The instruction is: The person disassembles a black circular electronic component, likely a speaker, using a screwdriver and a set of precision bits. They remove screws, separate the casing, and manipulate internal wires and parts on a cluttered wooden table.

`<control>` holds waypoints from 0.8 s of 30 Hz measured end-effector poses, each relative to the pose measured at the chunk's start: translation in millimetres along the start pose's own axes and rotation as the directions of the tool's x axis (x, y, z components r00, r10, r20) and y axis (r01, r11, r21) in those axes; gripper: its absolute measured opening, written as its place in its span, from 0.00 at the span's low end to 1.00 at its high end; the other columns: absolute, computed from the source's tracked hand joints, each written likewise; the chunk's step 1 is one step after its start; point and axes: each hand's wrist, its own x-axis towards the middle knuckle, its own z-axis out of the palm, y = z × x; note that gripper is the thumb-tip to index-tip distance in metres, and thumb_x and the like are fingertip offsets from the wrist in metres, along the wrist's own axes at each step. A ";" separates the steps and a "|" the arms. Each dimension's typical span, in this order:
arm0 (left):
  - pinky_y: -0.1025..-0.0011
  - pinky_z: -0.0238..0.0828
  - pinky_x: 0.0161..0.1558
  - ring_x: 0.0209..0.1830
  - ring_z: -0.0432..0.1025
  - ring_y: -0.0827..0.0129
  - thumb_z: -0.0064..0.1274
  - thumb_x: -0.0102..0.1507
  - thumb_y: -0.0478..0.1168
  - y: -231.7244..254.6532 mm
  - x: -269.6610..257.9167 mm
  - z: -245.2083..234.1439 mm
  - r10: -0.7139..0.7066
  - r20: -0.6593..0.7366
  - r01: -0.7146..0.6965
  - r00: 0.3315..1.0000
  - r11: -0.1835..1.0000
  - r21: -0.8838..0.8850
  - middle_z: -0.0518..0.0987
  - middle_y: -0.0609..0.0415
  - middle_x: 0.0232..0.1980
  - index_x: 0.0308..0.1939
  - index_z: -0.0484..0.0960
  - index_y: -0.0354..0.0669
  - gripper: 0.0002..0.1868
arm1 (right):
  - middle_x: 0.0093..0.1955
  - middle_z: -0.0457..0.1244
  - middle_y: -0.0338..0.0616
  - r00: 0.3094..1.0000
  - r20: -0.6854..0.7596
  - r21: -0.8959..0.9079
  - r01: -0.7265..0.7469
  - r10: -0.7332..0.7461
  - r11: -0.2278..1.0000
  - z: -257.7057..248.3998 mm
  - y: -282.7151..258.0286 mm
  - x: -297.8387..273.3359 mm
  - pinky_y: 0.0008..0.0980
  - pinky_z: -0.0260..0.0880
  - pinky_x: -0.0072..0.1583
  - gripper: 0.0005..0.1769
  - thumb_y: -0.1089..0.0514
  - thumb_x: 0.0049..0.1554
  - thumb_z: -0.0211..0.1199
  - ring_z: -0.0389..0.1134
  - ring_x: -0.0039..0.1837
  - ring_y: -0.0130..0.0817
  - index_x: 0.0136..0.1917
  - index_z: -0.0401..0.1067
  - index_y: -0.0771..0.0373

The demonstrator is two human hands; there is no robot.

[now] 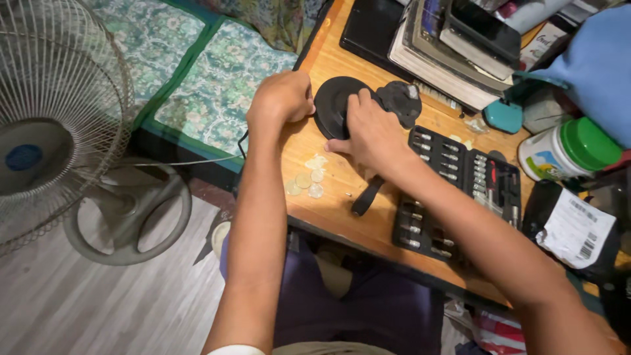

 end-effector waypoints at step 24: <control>0.67 0.73 0.37 0.32 0.79 0.65 0.62 0.63 0.40 48.4 -5.5 -16.5 0.365 -0.440 -0.548 0.820 0.723 -0.421 0.84 0.49 0.33 0.40 0.84 0.34 0.10 | 0.38 0.68 0.36 1.000 -0.027 0.596 0.014 0.003 0.803 -49.1 125.3 32.0 0.25 0.67 0.44 0.21 0.48 0.67 0.60 0.63 0.41 0.17 0.53 0.77 0.70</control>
